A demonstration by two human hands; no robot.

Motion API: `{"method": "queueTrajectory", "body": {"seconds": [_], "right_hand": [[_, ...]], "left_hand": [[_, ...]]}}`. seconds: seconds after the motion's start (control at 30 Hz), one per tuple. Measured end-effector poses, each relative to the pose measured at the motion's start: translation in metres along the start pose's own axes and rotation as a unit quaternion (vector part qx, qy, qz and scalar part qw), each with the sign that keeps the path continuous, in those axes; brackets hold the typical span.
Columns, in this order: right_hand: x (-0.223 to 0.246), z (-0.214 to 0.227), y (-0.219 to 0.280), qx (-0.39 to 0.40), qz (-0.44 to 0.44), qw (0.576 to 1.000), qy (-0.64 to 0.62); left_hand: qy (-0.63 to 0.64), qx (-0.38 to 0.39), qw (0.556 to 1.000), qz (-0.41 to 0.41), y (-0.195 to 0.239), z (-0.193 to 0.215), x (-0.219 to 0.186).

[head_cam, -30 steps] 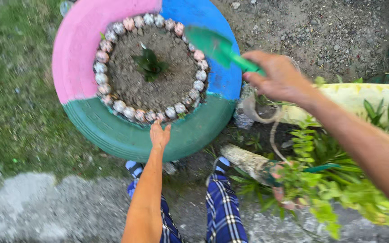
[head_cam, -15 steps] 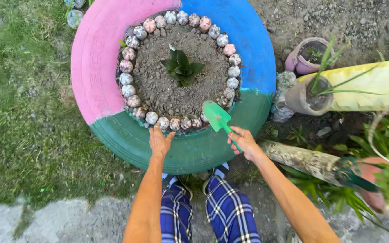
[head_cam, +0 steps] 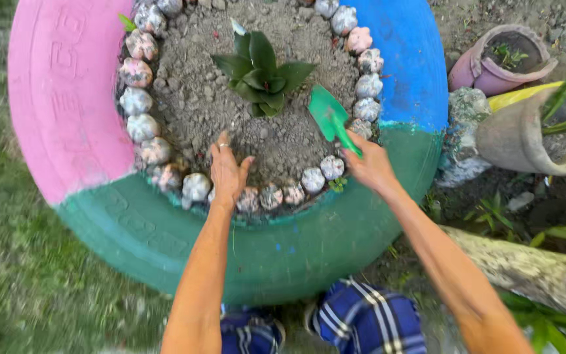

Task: The person uses a trowel to dig around potted plants and garden beds, loosening the soil and removing debris by hand.

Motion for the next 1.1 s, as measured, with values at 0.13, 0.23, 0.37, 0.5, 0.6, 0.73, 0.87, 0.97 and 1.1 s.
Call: {"method": "queueTrajectory", "body": {"seconds": [0.13,0.23,0.37,0.5,0.6,0.73,0.87,0.97,1.1], "right_hand": [[-0.026,0.015,-0.011,0.073,-0.205,0.975,-0.046],[-0.067,-0.038,-0.057,0.039,-0.479,0.815,-0.322],[-0.076,-0.045,-0.074,0.02,-0.433,0.871,-0.23],[-0.073,0.008,-0.063,0.064,-0.375,0.906,-0.188],[-0.101,-0.017,-0.083,0.119,-0.426,0.881,-0.168],[-0.139,-0.043,-0.127,0.111,-0.228,0.965,-0.067],[-0.129,0.002,-0.111,0.182,-0.065,0.98,0.054],[-0.138,0.009,-0.115,0.162,-0.309,0.936,0.044],[-0.15,-0.053,-0.135,0.157,-0.247,0.955,0.046]], "left_hand": [[-0.021,-0.021,0.999,-0.041,-0.035,-0.011,-0.001],[-0.03,-0.023,0.998,-0.043,-0.049,-0.013,-0.007],[-0.07,0.022,0.997,-0.005,-0.058,-0.017,-0.002],[-0.052,-0.01,0.998,-0.039,-0.068,-0.012,-0.005],[-0.068,0.023,0.997,-0.003,-0.067,-0.014,-0.004],[-0.083,-0.011,0.996,-0.044,-0.067,-0.014,-0.006],[-0.081,-0.014,0.996,-0.047,-0.069,-0.015,-0.002],[-0.069,0.003,0.997,-0.032,-0.068,-0.017,-0.002],[-0.102,0.003,0.994,-0.033,-0.069,-0.018,-0.003]]}}
Point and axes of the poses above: each hand's wrist, its own y-axis away from the middle knuckle, its own z-axis out of the back of the hand, x = y × z, the point moved 3 cm from there along -y, towards the middle knuckle, and after that the axes turned 11 degrees about -y, right-handed, at the moved point
